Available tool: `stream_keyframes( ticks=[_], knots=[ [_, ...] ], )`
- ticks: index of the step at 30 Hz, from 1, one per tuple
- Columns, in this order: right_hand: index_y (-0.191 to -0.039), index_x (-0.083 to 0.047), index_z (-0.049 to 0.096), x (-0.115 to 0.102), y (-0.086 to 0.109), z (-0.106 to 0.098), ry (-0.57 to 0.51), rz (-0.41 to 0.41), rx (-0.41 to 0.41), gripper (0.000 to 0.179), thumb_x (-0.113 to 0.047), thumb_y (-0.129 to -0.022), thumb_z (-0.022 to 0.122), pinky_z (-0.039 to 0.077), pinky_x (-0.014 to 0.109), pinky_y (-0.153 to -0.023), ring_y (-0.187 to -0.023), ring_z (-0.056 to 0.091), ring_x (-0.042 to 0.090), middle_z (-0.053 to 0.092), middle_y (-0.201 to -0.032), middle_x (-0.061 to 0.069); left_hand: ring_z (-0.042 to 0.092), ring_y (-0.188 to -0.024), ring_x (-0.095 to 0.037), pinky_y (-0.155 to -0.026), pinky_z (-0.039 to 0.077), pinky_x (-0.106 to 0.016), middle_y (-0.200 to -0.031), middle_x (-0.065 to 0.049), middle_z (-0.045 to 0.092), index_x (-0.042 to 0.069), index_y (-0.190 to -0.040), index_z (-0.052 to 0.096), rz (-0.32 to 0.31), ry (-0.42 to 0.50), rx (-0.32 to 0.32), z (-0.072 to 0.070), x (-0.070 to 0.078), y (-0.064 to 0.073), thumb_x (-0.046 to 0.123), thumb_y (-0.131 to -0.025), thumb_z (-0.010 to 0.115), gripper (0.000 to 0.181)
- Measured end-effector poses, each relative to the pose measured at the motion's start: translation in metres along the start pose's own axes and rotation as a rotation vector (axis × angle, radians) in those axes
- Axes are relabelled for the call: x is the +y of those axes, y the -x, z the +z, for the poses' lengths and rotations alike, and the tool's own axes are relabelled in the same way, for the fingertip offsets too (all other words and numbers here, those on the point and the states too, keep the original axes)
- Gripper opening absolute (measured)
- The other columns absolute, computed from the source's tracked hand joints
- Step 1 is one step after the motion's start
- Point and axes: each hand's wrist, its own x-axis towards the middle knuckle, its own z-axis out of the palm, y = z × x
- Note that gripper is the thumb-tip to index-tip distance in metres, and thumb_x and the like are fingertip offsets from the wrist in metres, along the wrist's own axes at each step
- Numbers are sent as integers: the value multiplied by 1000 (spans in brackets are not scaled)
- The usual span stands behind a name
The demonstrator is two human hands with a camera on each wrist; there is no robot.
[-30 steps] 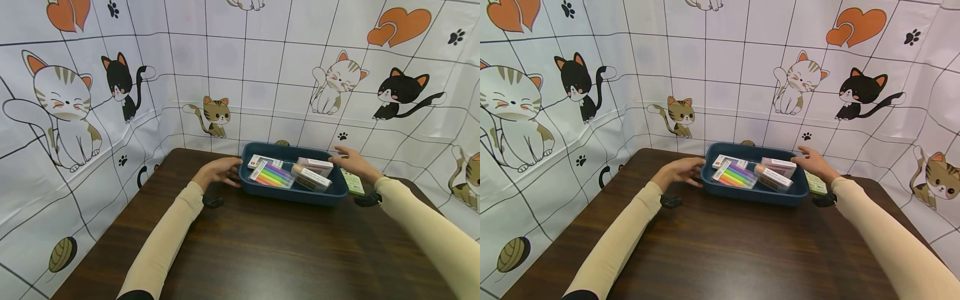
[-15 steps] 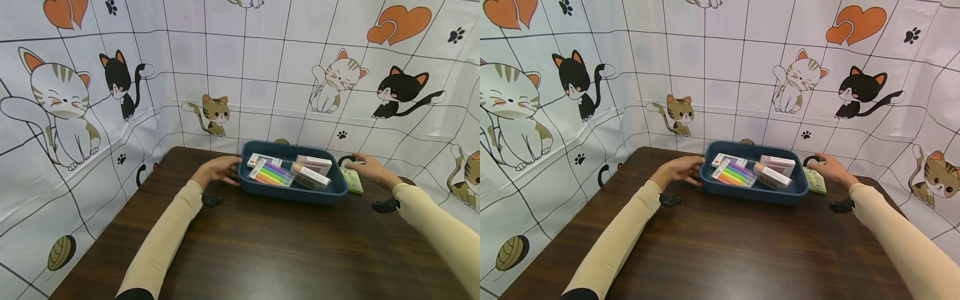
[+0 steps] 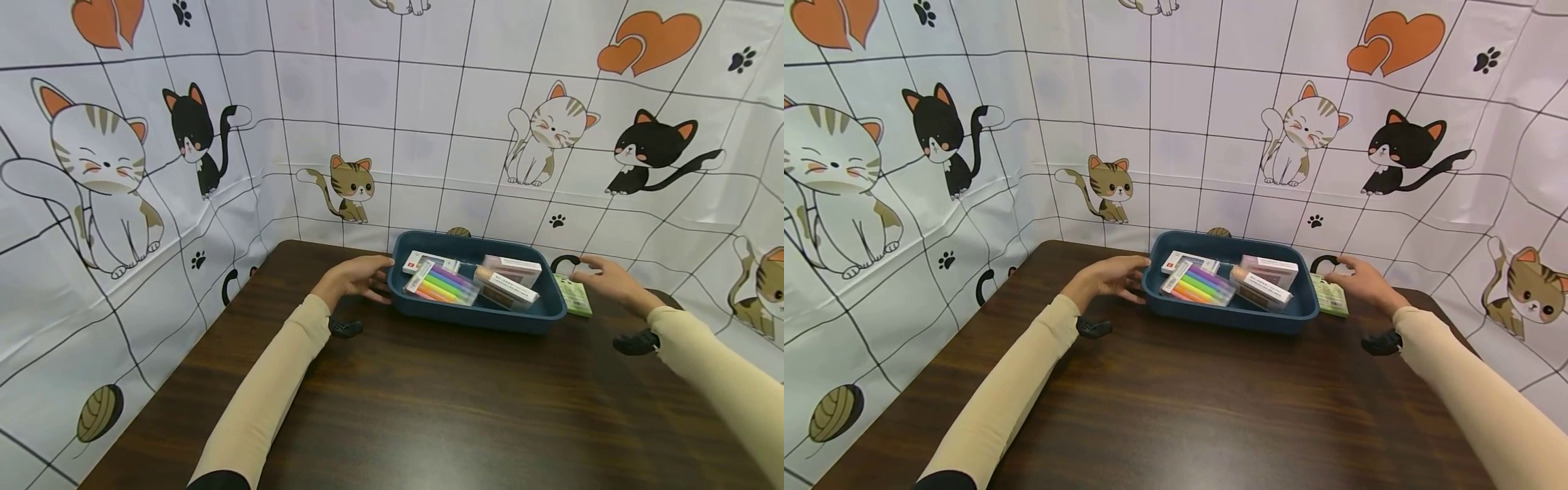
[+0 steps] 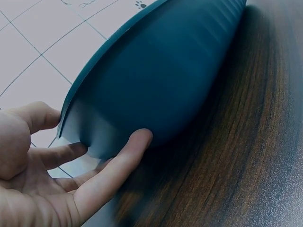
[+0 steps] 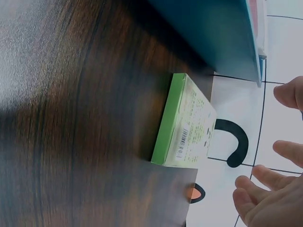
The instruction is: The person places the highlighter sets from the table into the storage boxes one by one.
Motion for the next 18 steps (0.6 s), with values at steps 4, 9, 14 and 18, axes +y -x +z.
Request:
stream_keyframes(
  ticks=[4, 9, 14, 18],
  knots=[
    [-159, 4, 17, 0, 1, -2, -25, 20, -5, 90, -57, -103, 50, 34, 73, -102, -135, 29, 60, 20, -154, 43, 61, -113, -42, -83, 57, -58, -131, -28, 53, 5, -150, 43, 4, -5, 0, 0, 0, 1, 29, -108, 52, 49],
    [-158, 7, 19, 1, 2, -3, -16, 22, 29, 86, -54, -104, 49, 35, 73, -102, -135, 29, 61, 18, -154, 43, 61, -114, -43, -82, 58, -58, -131, -29, 52, 5, -150, 42, 3, -5, 0, 1, 0, 1, 29, -108, 52, 50],
    [-156, 9, 22, 4, 3, -2, -7, 8, 44, 84, -52, -104, 49, 35, 73, -102, -135, 31, 61, 19, -154, 42, 60, -115, -43, -82, 58, -57, -131, -28, 52, 5, -151, 42, 2, -4, -2, 1, 0, 2, 30, -108, 52, 51],
    [-156, 9, 23, 6, 3, 0, 4, 13, 37, 85, -53, -104, 49, 34, 74, -102, -135, 29, 61, 21, -153, 43, 60, -115, -43, -82, 58, -57, -131, -28, 52, 5, -151, 42, 3, -5, -6, 1, 0, 2, 30, -108, 52, 51]
  ],
)
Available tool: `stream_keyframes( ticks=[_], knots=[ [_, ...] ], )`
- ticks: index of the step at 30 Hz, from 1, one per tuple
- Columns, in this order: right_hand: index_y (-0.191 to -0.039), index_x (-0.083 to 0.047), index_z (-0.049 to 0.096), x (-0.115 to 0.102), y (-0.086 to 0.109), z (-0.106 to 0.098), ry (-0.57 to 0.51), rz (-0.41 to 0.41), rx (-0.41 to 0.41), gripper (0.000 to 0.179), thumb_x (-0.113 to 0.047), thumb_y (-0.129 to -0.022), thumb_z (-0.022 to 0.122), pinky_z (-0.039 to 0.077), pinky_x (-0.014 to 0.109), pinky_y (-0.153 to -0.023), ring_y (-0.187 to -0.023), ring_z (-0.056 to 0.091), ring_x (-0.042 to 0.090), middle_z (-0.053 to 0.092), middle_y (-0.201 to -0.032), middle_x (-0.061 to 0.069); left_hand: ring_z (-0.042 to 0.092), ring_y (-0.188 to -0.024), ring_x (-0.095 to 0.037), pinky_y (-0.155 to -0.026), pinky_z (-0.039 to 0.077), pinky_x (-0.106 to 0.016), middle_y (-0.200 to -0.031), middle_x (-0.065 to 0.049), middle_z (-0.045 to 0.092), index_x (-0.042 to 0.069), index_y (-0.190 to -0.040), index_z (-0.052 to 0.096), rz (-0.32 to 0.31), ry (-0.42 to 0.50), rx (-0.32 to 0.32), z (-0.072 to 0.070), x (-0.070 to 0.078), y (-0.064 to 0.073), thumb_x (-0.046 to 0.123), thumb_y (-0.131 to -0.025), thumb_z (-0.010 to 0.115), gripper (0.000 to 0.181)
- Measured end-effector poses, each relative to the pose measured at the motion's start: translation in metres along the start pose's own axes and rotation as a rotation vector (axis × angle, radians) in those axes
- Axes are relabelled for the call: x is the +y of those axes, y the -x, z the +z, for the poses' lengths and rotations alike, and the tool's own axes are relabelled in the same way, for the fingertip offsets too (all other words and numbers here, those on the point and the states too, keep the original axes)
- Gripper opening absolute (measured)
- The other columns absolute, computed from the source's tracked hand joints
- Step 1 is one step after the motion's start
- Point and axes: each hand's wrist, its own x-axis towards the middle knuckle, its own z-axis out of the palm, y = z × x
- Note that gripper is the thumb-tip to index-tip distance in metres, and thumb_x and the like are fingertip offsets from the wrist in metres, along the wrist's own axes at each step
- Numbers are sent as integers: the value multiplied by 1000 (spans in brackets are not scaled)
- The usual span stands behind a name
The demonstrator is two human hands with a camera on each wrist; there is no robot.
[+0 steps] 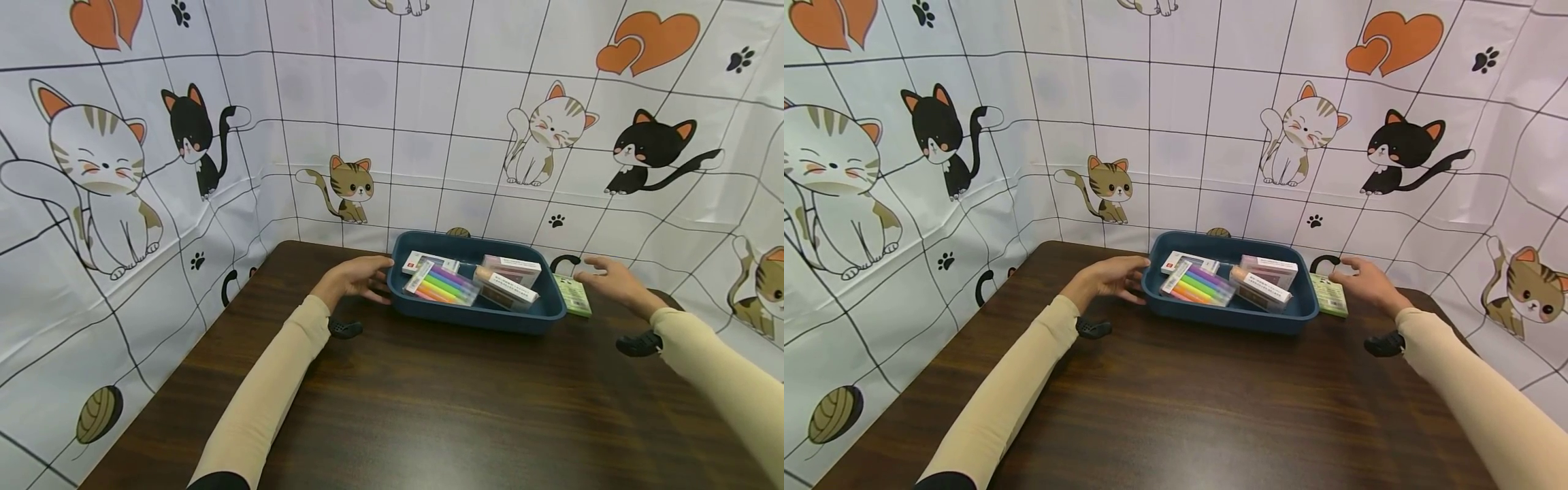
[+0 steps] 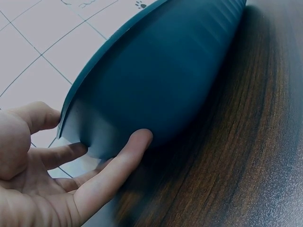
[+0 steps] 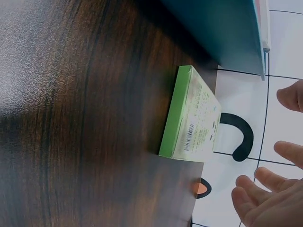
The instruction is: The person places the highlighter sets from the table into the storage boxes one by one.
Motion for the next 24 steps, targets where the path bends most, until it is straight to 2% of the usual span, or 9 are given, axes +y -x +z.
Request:
stream_keyframes(
  ticks=[8, 18, 21, 24],
  knots=[
    [-149, 17, 28, 9, -1, 11, 29, 13, 0, 83, -49, -104, 51, 38, 73, -98, -127, 37, 63, 37, -140, 47, 61, -114, -43, -82, 58, -57, -131, -28, 53, 5, -150, 43, 5, -6, 3, 0, -1, -1, 30, -108, 52, 50],
    [-146, 20, 30, 7, 2, 13, 15, 43, -11, 86, -51, -104, 51, 37, 72, -100, -128, 36, 62, 35, -141, 47, 63, -111, -43, -82, 58, -57, -129, -28, 54, 5, -148, 44, 13, -18, 6, 1, -1, -2, 29, -109, 49, 47],
    [-144, 22, 33, 6, 3, 11, 27, 50, -17, 86, -52, -103, 52, 40, 70, -98, -126, 38, 62, 34, -141, 47, 62, -112, -43, -82, 58, -57, -131, -29, 53, 5, -149, 43, 11, -14, 6, 1, 0, -2, 30, -109, 50, 48],
    [-143, 23, 33, 9, 4, 12, -2, 64, -53, 88, -53, -103, 52, 48, 64, -95, -124, 44, 60, 32, -142, 47, 60, -114, -43, -82, 58, -57, -133, -29, 51, 6, -150, 42, 1, -11, 10, 1, 0, -1, 31, -108, 51, 50]
  ],
)
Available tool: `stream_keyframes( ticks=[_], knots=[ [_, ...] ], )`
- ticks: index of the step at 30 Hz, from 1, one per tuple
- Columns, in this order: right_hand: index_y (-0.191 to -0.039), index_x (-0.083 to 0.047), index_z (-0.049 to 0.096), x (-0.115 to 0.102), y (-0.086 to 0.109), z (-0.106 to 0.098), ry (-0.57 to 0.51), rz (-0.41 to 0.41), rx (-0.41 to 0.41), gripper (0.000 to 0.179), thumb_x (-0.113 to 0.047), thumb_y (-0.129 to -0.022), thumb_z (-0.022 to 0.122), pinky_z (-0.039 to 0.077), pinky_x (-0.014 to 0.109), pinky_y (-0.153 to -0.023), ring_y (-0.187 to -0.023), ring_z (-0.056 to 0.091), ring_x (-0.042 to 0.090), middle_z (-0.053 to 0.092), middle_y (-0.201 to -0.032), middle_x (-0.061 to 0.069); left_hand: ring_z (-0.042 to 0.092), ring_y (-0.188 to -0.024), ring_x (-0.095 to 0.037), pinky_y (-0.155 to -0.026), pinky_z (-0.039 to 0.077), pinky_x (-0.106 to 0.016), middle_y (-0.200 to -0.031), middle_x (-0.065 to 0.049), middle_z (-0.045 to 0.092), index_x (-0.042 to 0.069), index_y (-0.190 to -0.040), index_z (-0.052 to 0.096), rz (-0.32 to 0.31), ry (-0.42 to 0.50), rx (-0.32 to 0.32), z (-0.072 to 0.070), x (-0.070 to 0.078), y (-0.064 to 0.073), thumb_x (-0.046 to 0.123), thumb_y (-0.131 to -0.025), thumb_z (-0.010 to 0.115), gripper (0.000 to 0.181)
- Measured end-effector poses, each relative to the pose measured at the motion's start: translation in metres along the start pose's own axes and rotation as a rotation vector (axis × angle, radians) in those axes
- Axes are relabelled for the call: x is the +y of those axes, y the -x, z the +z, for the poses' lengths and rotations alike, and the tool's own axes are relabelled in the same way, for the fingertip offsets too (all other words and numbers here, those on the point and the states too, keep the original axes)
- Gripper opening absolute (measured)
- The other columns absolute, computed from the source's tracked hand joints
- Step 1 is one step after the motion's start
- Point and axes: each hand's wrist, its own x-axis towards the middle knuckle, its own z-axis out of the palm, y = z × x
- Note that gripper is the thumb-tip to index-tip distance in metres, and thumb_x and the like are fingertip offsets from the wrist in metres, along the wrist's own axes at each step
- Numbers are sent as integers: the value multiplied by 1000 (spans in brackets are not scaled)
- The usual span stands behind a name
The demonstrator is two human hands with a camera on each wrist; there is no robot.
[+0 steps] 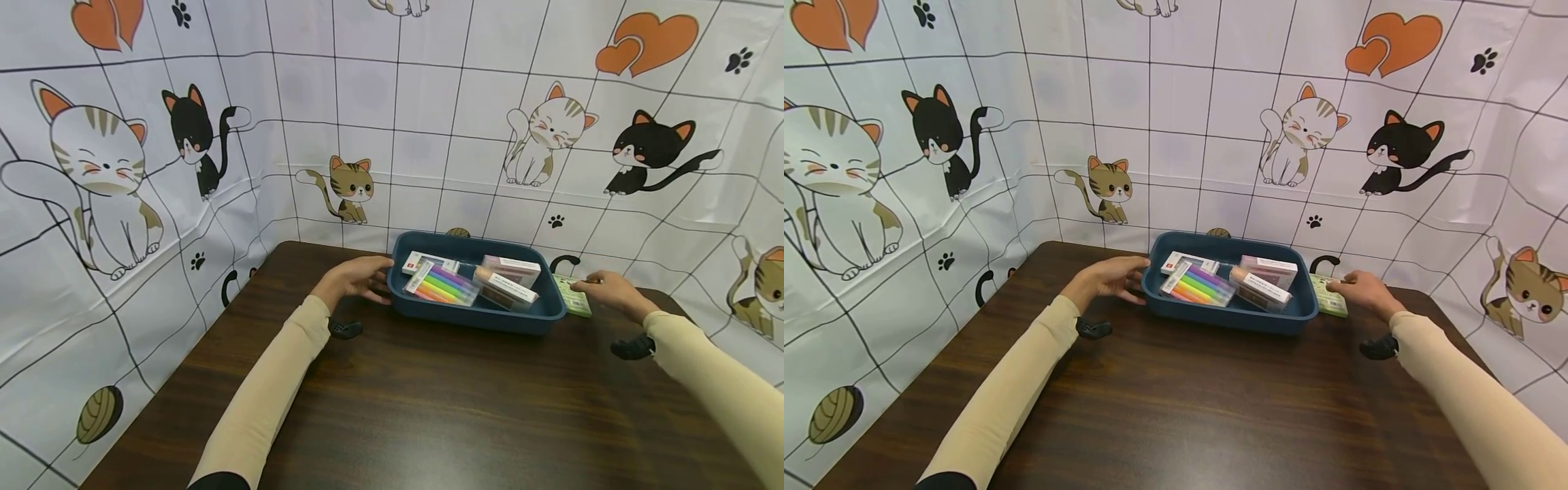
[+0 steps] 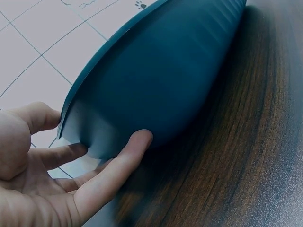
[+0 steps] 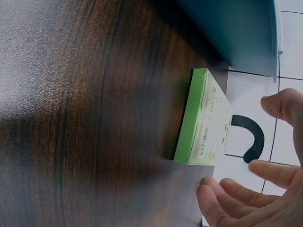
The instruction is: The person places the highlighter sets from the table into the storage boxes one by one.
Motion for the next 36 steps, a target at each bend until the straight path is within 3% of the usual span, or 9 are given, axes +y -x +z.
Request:
stream_keyframes(
  ticks=[6, 9, 16, 22, 31, 36],
  knots=[
    [-147, 20, 31, 8, 0, 3, -93, 72, -116, 94, -59, -101, 52, 58, 47, -87, -121, 53, 53, 25, -148, 46, 61, -113, -43, -83, 58, -57, -133, -28, 51, 7, -151, 42, -16, 4, 2, -2, -1, 0, 30, -108, 52, 50],
    [-148, 20, 29, 9, -1, 3, -116, 108, -141, 97, -61, -101, 50, 58, 45, -85, -119, 55, 51, 23, -149, 45, 61, -113, -43, -82, 58, -57, -133, -28, 52, 6, -150, 42, -17, 7, 4, -2, -1, -1, 30, -108, 53, 50],
    [-148, 23, 21, 3, 1, 2, -206, 207, -175, 105, -64, -98, 52, 59, 47, -86, -113, 61, 48, 39, -136, 41, 61, -113, -43, -83, 57, -58, -132, -28, 52, 6, -150, 43, -10, 13, 2, -2, 2, -1, 30, -107, 52, 49],
    [-146, 24, 22, -1, 3, 3, -204, 242, -164, 104, -64, -99, 50, 60, 45, -80, -101, 67, 42, 45, -129, 42, 61, -113, -43, -83, 57, -58, -132, -28, 53, 6, -148, 44, -7, 17, -7, -1, 2, -2, 30, -108, 53, 48],
    [-150, 22, 12, 0, 0, 13, -250, 239, -143, 106, -60, -98, 55, 60, 47, -82, -121, 53, 56, 20, -149, 46, 62, -112, -42, -83, 57, -58, -132, -28, 53, 6, -147, 45, -9, 24, -5, -3, 0, -3, 30, -107, 54, 48],
    [-151, 19, 15, 0, -2, 14, -270, 264, -143, 107, -64, -96, 56, 60, 47, -83, -125, 48, 58, 18, -151, 44, 62, -112, -42, -82, 57, -58, -131, -28, 53, 6, -146, 46, -6, 23, -1, -2, 0, -1, 29, -107, 54, 46]
  ],
)
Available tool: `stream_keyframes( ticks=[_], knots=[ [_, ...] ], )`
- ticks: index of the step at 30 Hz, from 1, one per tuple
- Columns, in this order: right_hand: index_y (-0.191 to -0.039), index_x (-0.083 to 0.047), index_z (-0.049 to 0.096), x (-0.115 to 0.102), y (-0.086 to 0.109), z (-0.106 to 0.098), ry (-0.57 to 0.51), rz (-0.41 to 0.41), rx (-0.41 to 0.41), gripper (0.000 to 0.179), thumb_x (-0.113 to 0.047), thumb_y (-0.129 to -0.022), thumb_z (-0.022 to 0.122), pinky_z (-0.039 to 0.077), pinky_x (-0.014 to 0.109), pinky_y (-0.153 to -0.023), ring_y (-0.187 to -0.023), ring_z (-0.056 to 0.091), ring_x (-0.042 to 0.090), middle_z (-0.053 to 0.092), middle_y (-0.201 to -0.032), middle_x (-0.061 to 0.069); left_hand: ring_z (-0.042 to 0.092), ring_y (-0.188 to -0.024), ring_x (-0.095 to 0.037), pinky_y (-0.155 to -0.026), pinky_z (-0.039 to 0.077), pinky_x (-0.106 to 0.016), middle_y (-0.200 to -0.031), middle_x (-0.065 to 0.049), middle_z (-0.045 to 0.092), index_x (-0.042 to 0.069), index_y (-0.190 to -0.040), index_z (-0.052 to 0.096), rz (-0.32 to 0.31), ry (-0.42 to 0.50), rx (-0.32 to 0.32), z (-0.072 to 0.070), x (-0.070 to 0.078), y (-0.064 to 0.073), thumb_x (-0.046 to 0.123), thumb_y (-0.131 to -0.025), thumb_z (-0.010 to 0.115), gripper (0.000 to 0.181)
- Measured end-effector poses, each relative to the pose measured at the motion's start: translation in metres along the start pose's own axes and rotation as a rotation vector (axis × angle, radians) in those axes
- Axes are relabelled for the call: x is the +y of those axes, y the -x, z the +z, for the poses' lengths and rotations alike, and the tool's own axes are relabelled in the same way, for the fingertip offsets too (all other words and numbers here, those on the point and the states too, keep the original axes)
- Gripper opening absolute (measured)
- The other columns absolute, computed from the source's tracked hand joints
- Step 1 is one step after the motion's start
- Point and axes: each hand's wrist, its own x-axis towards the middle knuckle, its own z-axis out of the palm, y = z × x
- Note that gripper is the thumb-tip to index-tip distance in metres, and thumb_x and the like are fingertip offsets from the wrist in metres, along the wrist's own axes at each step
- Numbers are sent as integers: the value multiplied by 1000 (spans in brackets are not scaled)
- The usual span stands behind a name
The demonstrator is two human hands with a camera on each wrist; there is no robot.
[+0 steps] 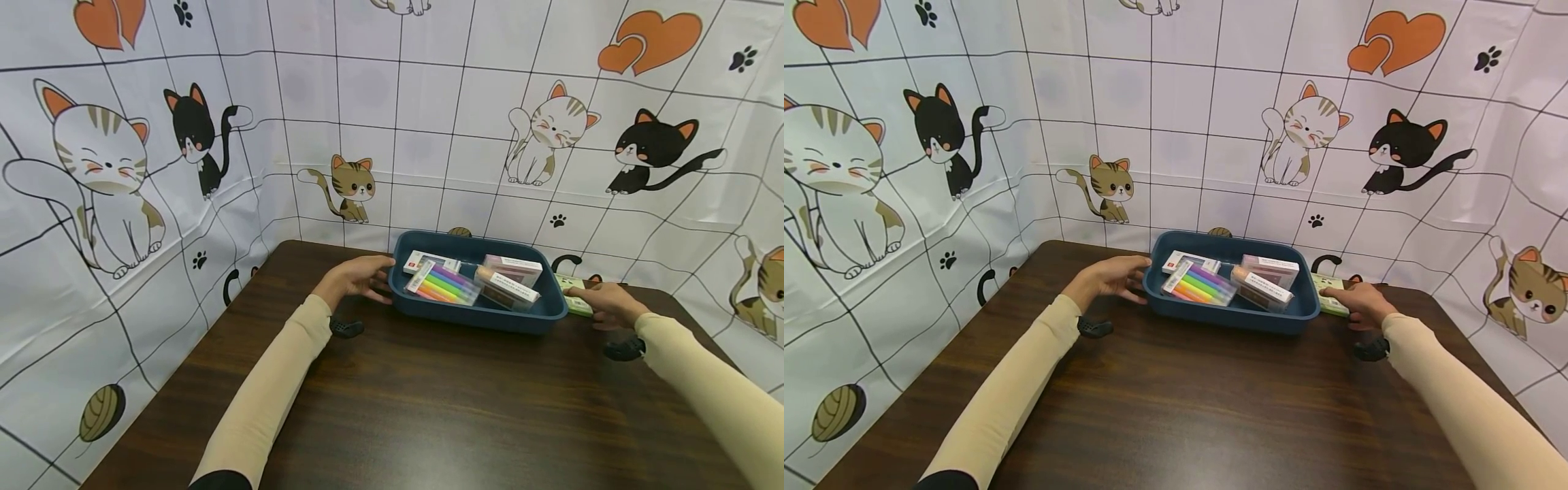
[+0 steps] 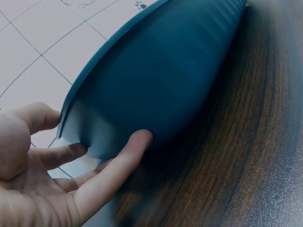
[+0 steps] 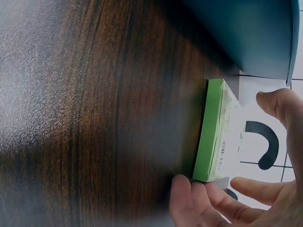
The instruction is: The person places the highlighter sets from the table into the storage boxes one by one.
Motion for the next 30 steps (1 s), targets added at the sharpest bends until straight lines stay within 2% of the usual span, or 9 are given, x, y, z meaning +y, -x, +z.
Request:
stream_keyframes(
  ticks=[8, 17, 24, 30],
  knots=[
    [-152, 18, 12, 1, 0, 0, -24, 14, -2, 110, -66, -95, 55, 59, 48, -85, -126, 48, 57, 20, -149, 45, 61, -113, -42, -83, 57, -58, -132, -28, 52, 6, -147, 45, 6, -8, -13, 2, 1, 1, 28, -109, 50, 45],
    [-153, 18, 7, 2, -4, -1, -52, 28, -1, 110, -61, -97, 58, 58, 48, -88, -131, 42, 56, 14, -153, 44, 60, -114, -42, -83, 57, -57, -133, -28, 52, 5, -150, 42, 4, -16, -17, 1, 0, 1, 30, -108, 51, 49],
    [-152, 18, 14, 0, -4, 2, -72, 44, 38, 106, -58, -96, 61, 56, 50, -92, -136, 32, 59, 10, -157, 41, 58, -117, -43, -84, 57, -58, -134, -28, 51, 6, -150, 42, -5, -6, -14, 1, 0, 1, 30, -108, 51, 50],
    [-144, 20, 29, 3, -6, 9, -42, 36, 109, 102, -60, -91, 64, 57, 50, -89, -132, 38, 58, 22, -151, 42, 60, -116, -42, -85, 57, -57, -134, -28, 51, 7, -151, 41, -1, -14, -26, 0, -1, -1, 30, -108, 51, 50]
  ],
)
